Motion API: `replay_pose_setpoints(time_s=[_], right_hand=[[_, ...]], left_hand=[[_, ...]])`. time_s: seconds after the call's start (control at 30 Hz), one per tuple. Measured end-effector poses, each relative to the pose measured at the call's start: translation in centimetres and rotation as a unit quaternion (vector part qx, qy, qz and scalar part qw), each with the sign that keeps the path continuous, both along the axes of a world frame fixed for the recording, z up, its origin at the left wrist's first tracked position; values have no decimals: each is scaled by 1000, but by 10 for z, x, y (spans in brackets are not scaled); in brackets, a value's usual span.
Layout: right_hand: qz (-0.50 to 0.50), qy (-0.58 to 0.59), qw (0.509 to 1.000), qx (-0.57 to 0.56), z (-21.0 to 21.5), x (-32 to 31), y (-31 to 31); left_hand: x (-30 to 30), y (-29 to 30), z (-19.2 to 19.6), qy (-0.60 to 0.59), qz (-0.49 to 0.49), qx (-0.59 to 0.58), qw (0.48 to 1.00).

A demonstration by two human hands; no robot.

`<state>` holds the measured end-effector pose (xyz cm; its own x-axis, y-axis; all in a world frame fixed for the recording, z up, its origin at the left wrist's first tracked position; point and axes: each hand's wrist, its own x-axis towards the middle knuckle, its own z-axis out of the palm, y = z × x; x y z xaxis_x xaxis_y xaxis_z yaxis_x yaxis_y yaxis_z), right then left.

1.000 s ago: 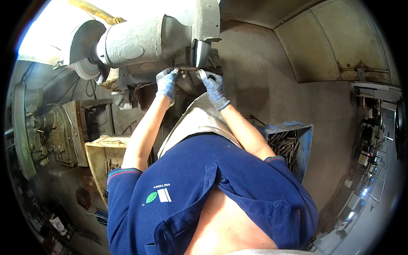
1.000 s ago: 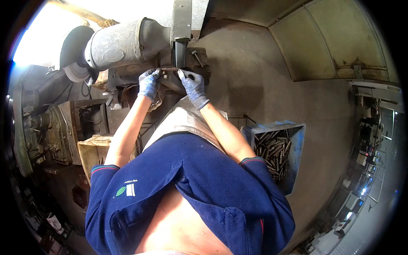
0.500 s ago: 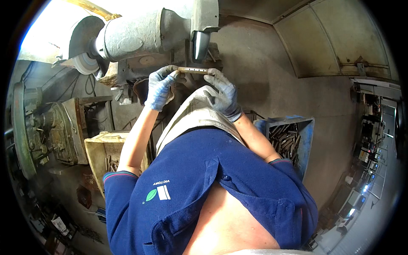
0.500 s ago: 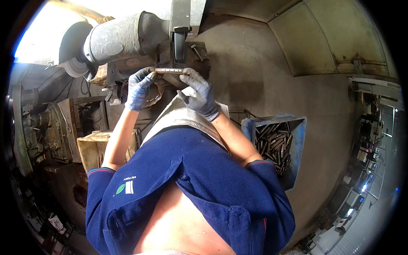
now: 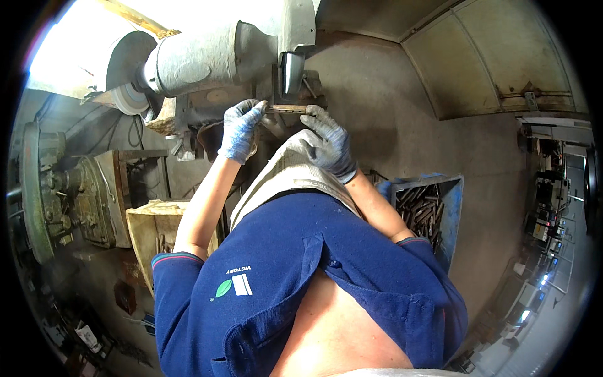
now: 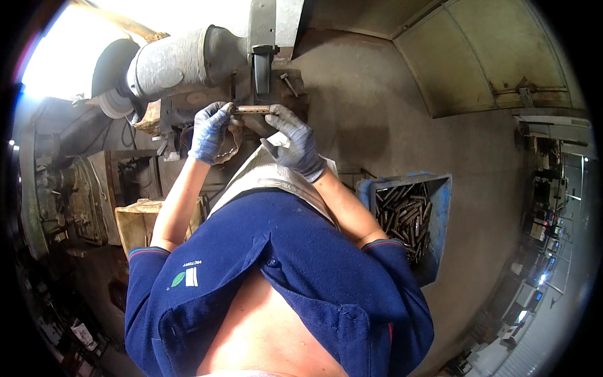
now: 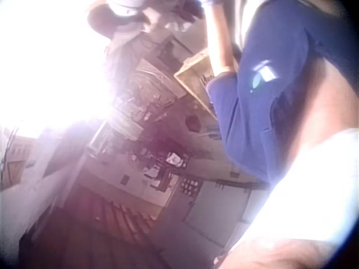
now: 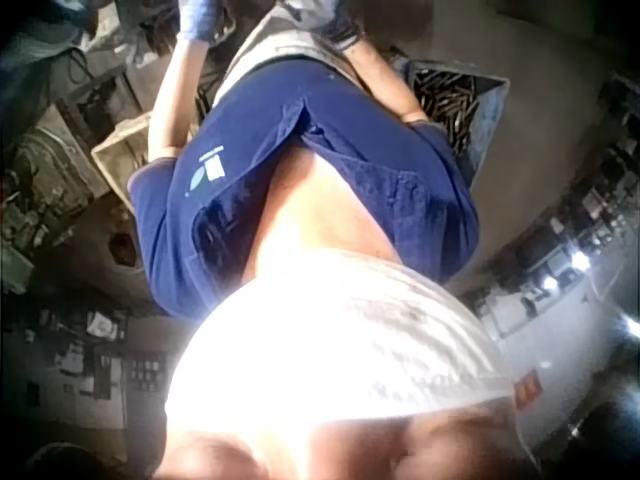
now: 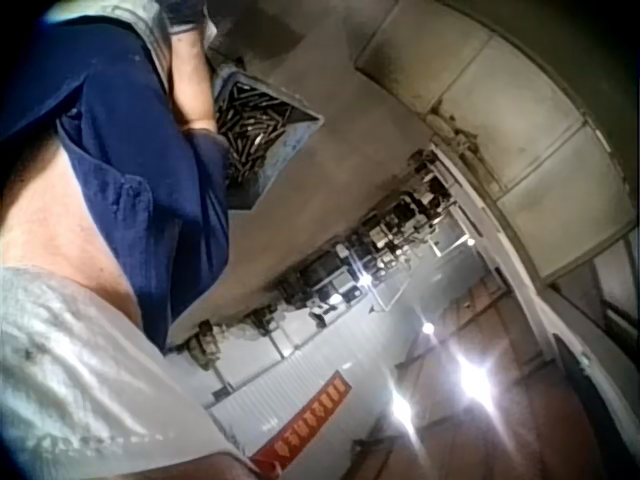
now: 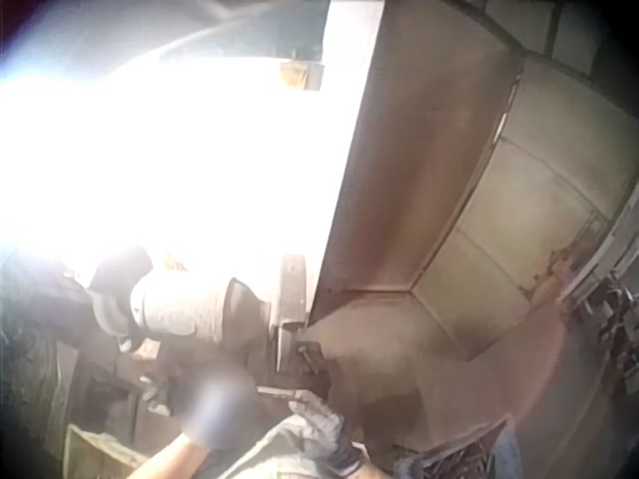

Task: The person picks up metal parts from a bin, grinds the ends of the parts against a bench grinder wheel, and then places them into another bin.

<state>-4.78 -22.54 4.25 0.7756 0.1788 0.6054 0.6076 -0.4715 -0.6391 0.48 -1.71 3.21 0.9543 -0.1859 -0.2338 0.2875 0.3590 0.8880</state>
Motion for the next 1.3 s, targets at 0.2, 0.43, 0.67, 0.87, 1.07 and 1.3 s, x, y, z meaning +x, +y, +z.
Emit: replay_pose_setpoints(time_s=[0.2,0.43,0.67,0.87,1.07,1.3], right_hand=[[-23,190,952,238,-28,9,-1],[-44,92,990,97,-28,12,-1],[-24,178,968,178,-48,22,-4],[-47,190,969,154,-63,39,-16],[-78,222,960,150,-66,45,-26],[-79,295,909,282,-66,47,1]], left_hand=[[-1,-10,7,-54,-3,69,996],[14,-5,-26,-21,-16,77,997],[19,-13,-52,-41,34,108,993],[29,-37,-51,45,44,22,998],[36,-55,-73,66,57,18,996],[38,-38,-70,61,83,49,993]])
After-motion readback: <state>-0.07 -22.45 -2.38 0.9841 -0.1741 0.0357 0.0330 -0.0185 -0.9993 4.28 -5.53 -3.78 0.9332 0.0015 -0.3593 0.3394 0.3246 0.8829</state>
